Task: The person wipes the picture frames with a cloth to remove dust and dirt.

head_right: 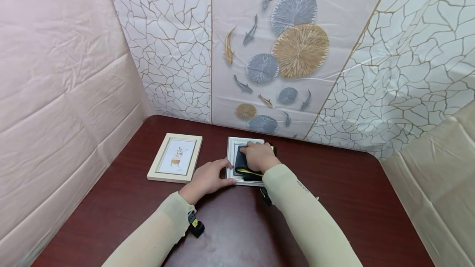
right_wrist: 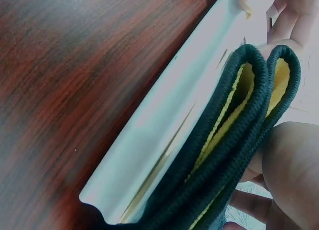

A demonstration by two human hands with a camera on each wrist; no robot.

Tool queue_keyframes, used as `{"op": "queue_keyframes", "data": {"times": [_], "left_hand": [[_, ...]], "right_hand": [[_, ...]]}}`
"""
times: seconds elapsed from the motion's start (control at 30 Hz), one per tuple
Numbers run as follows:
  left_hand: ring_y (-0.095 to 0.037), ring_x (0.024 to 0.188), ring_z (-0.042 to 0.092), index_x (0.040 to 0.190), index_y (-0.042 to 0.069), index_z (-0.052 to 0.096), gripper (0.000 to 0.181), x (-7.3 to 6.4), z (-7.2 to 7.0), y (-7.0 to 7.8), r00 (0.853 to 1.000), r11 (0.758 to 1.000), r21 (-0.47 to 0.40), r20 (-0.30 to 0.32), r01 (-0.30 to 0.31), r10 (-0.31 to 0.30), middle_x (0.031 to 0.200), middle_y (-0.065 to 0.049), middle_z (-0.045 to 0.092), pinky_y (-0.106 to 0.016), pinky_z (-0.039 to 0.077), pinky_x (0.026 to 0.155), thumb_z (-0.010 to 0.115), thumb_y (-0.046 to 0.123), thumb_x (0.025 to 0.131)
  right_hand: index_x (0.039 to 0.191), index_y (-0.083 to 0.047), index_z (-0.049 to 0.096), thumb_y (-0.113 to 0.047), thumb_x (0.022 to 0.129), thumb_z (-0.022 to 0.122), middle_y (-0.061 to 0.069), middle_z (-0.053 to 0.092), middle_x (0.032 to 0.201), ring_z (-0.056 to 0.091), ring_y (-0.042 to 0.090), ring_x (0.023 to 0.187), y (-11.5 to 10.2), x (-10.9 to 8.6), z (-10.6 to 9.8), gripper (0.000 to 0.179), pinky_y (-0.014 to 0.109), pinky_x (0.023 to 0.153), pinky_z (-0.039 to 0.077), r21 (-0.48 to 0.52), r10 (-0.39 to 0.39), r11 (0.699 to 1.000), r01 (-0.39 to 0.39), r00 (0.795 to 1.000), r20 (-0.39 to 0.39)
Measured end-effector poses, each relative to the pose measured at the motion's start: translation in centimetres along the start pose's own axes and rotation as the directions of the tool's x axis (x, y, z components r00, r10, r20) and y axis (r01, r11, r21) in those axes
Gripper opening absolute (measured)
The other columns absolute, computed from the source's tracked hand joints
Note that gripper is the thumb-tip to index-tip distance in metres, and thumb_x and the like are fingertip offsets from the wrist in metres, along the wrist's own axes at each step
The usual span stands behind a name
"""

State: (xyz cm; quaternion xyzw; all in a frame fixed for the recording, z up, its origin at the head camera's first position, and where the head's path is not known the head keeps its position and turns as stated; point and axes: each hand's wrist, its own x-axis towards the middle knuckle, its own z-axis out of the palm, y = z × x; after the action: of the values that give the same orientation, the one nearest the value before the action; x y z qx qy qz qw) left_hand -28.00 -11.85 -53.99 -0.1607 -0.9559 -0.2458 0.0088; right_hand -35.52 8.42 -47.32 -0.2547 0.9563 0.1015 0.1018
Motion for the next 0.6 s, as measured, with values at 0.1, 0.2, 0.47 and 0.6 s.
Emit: {"op": "queue_keyframes", "data": {"times": [0.1,0.2,0.47,0.6], "left_hand": [[-0.022,0.101,0.073,0.128,0.032,0.073,0.049,0.01,0.01,-0.13,1.0,1.0,0.007,0.0,-0.002,0.002,0.13,0.012,0.074,-0.043,0.057,0.079,0.082,0.065,0.093],[-0.023,0.101,0.073,0.128,0.033,0.072,0.049,-0.04,-0.06,-0.19,1.0,1.0,0.012,-0.003,0.0,0.0,0.13,0.012,0.074,-0.043,0.057,0.079,0.082,0.065,0.093],[-0.026,0.109,0.072,0.131,0.031,0.072,0.049,-0.11,0.24,-0.04,1.0,0.999,0.035,-0.016,0.001,0.0,0.138,0.011,0.072,-0.046,0.058,0.084,0.081,0.064,0.095],[-0.028,0.112,0.071,0.133,0.031,0.072,0.05,-0.16,0.34,0.32,1.0,0.999,0.049,-0.021,-0.003,0.004,0.141,0.01,0.07,-0.048,0.058,0.086,0.078,0.064,0.097]], "right_hand": [[0.161,-0.026,0.06,-0.016,0.113,0.056,0.012,0.058,0.156,0.065,0.035,0.13,-0.12,0.19,-0.04,0.05,0.063,0.106,0.049,-0.004,0.006,1.0,-0.006,1.0,-0.001],[0.161,-0.026,0.059,-0.015,0.113,0.055,0.012,0.058,0.156,0.064,0.035,0.131,-0.16,0.36,-0.01,0.05,0.063,0.107,0.049,-0.007,0.009,1.0,-0.009,1.0,-0.006],[0.16,-0.026,0.061,-0.013,0.111,0.056,0.012,0.06,0.153,0.066,0.035,0.125,-0.03,0.65,0.12,0.051,0.065,0.105,0.05,0.041,0.015,0.999,-0.014,0.999,-0.033],[0.159,-0.028,0.062,-0.012,0.111,0.055,0.011,0.06,0.154,0.067,0.035,0.12,0.46,0.77,0.22,0.051,0.066,0.102,0.051,0.069,0.026,0.997,-0.023,0.999,-0.034]]}}
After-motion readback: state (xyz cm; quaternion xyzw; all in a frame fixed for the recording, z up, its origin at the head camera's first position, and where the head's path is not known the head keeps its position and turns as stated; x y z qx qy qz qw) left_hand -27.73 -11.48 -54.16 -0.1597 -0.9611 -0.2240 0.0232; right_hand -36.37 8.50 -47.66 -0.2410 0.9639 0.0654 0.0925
